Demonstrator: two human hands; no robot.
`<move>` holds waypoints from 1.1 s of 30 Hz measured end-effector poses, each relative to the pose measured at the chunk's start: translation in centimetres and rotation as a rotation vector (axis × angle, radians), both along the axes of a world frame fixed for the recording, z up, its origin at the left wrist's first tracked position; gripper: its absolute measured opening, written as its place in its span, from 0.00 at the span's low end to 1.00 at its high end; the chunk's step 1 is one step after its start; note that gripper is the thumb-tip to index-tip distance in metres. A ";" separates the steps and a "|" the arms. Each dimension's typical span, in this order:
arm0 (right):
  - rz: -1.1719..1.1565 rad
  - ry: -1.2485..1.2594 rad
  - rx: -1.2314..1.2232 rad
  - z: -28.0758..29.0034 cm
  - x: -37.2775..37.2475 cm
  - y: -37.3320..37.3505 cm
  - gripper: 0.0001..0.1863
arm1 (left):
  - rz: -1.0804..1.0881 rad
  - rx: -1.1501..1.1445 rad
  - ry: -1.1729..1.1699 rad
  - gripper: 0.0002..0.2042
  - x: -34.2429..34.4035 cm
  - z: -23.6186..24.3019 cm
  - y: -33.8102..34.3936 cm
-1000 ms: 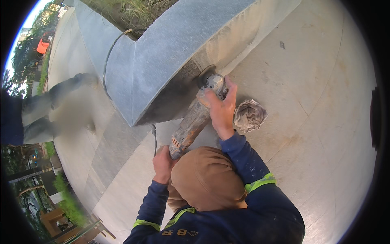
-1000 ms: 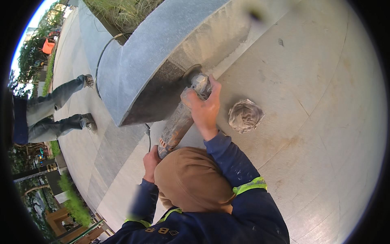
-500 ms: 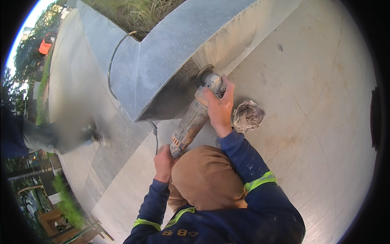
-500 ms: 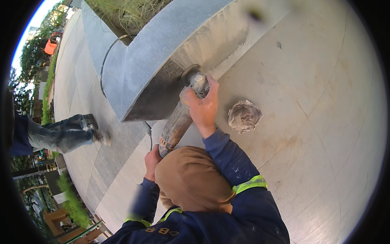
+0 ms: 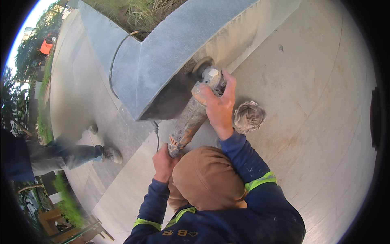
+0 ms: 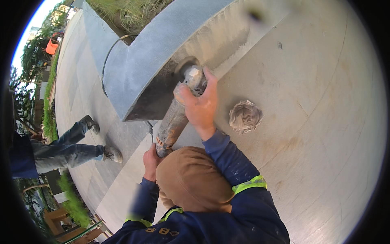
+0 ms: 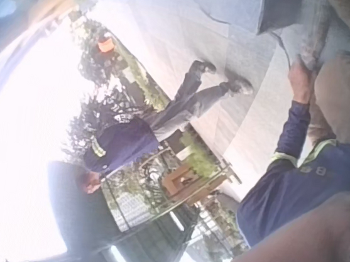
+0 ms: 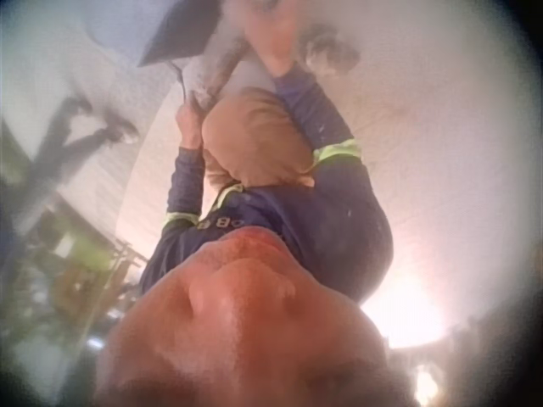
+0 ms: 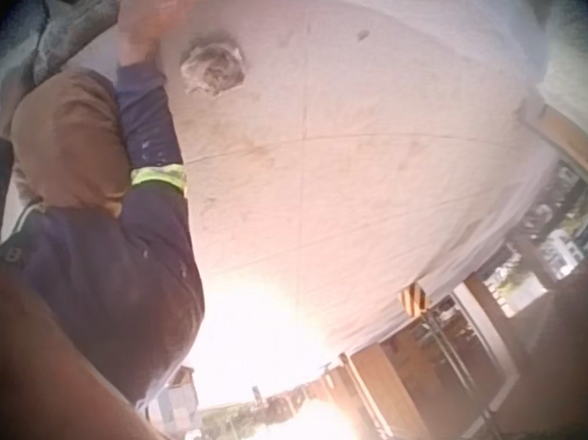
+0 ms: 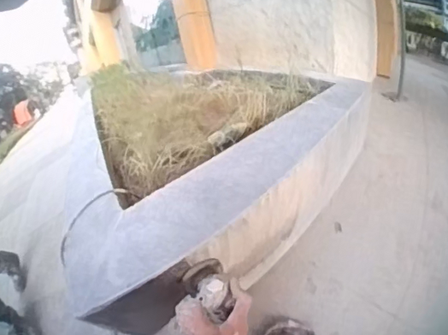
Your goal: The person uses an angle grinder to smooth the edge of a concrete planter. They hold the tool with both hands and move it along the curved edge, creating dust as they work.
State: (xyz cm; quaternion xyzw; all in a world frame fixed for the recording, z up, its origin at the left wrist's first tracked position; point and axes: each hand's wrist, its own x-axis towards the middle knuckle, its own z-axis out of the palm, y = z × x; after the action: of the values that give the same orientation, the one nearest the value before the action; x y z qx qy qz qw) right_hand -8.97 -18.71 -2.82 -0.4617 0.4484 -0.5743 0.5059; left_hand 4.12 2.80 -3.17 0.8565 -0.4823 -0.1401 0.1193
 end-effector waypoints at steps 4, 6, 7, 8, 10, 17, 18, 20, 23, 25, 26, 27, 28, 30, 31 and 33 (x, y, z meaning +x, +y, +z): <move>-0.001 -0.035 -0.043 1.2 0.1 0.0 0.38 | 0.024 -0.020 0.031 0.17 0.1 0.1 -0.3; -0.036 -0.012 -0.007 -1.1 0.2 -0.1 0.38 | 0.001 0.022 0.021 0.17 0.1 0.1 -0.3; -0.029 -0.027 0.036 -1.3 0.2 -0.2 0.38 | -0.011 0.018 0.017 0.16 0.1 0.0 -0.3; -0.022 -0.043 0.080 -1.5 0.2 -0.2 0.38 | -0.024 0.015 0.012 0.16 0.1 -0.2 -0.1; -0.025 -0.016 0.047 -1.3 0.3 -0.2 0.38 | -0.030 -0.003 0.013 0.16 0.3 -0.4 -0.2; -0.019 -0.063 0.011 0.0 0.2 0.1 0.38 | -0.025 0.009 0.001 0.15 0.5 0.4 -0.5; -0.012 -0.058 0.044 -0.8 0.3 0.3 0.38 | -0.037 0.030 -0.009 0.15 0.5 0.4 -0.4; 0.010 -0.067 0.062 -0.6 0.5 0.6 0.38 | -0.014 0.006 0.004 0.15 0.2 0.5 0.3; 0.024 -0.104 0.028 -0.1 0.4 0.5 0.38 | -0.011 0.023 -0.037 0.15 0.5 0.7 -0.2; -0.014 -0.115 0.052 -0.2 0.2 0.3 0.38 | -0.012 0.069 -0.056 0.15 0.6 0.9 -0.3; -0.014 -0.076 0.058 -0.5 0.3 0.5 0.38 | -0.010 0.103 -0.051 0.14 0.7 0.9 -0.1; -0.015 -0.036 0.065 -0.7 0.4 0.6 0.38 | -0.009 0.137 -0.045 0.14 0.8 0.9 0.0; -0.017 0.003 0.072 -0.8 0.5 0.7 0.38 | -0.005 0.099 -0.043 0.14 0.8 0.9 0.0; 0.022 -0.086 0.054 -0.1 0.6 0.7 0.37 | 0.003 0.037 -0.031 0.14 0.7 0.8 0.4; 0.042 -0.132 0.038 0.4 0.5 0.6 0.37 | -0.007 0.034 -0.039 0.14 0.5 0.9 0.2; -0.007 -0.093 0.056 -0.9 0.3 0.7 0.37 | -0.029 0.027 -0.056 0.14 0.5 1.2 -0.4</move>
State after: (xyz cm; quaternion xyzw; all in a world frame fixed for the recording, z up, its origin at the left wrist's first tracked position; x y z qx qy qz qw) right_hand -8.62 -18.05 -3.72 -0.4184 0.4420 -0.5842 0.5369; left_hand 4.62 2.43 -1.96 0.8547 -0.4957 -0.1241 0.0919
